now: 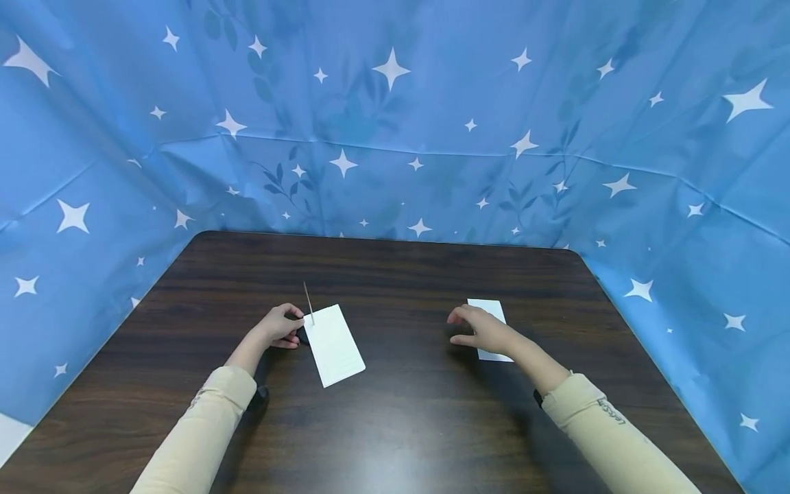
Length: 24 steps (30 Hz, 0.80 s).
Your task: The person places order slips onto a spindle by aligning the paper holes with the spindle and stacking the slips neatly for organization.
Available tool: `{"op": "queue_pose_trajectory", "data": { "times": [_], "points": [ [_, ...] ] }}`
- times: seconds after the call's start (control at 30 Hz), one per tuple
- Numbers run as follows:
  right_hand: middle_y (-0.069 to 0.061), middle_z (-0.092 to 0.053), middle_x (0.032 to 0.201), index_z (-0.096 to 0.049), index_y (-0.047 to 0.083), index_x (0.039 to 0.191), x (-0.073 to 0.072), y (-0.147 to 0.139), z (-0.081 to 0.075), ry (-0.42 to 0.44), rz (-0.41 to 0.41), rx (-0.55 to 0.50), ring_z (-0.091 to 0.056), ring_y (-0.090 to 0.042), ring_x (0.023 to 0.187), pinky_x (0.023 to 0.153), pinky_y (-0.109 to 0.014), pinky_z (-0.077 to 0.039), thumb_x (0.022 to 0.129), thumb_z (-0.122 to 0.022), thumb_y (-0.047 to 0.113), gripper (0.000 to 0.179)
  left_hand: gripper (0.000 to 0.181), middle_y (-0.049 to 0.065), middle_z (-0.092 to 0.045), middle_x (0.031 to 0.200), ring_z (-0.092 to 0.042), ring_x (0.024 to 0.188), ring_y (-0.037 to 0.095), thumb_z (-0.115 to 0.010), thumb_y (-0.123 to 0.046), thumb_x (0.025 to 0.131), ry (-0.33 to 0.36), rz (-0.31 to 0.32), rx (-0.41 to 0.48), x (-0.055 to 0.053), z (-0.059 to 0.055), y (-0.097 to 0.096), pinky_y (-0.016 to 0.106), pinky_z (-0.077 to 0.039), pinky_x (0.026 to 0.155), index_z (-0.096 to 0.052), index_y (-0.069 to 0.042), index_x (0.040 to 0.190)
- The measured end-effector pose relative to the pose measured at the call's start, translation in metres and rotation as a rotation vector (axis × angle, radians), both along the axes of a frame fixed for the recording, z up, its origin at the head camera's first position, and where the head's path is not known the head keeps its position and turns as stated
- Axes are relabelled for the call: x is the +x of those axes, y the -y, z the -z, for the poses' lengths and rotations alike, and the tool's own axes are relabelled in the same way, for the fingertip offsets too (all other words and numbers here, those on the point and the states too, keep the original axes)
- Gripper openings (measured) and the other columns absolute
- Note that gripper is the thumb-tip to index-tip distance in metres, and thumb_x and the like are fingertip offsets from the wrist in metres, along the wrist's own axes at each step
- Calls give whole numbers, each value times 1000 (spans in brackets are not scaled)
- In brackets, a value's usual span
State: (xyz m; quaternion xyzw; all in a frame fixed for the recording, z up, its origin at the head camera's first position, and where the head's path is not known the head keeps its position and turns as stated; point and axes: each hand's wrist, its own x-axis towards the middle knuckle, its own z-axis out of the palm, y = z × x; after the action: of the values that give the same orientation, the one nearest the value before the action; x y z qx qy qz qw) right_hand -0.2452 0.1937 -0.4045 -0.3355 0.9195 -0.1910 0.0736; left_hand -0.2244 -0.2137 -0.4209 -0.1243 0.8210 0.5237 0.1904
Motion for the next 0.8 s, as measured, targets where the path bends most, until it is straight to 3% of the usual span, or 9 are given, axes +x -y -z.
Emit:
{"op": "queue_pose_trajectory", "data": {
  "times": [0.1,0.23,0.57,0.8],
  "points": [
    [-20,-56,124,-55,0,121,-1,-12,-1,-15,-4,63,-53,-38,115,95,-52,-47,86,-69,17,42,22,1,-42,65,-52,50,8,-44,-7,98,-6,-7,-5,0,0,-1,20,-55,52,-42,1,118],
    [-24,-47,135,-50,1,130,-3,-27,-2,5,22,105,-46,-42,124,98,-59,-42,84,-71,21,54,21,1,-42,64,-51,50,8,-45,-7,98,-12,-7,-6,1,0,-2,21,-55,52,-42,1,117],
    [-33,-30,144,-32,-6,140,-12,-57,1,111,181,171,-27,-54,131,95,-76,-28,77,-76,36,88,20,1,-42,63,-51,49,8,-45,-7,98,-22,-12,-2,1,3,-2,21,-54,51,-42,1,117],
    [-35,-21,147,-27,-9,142,-18,-64,4,155,271,237,-19,-55,134,98,-78,-23,72,-79,42,101,20,1,-41,64,-51,50,7,-45,-7,98,-23,-8,-12,2,2,-1,20,-55,51,-42,1,117]
  ]
}}
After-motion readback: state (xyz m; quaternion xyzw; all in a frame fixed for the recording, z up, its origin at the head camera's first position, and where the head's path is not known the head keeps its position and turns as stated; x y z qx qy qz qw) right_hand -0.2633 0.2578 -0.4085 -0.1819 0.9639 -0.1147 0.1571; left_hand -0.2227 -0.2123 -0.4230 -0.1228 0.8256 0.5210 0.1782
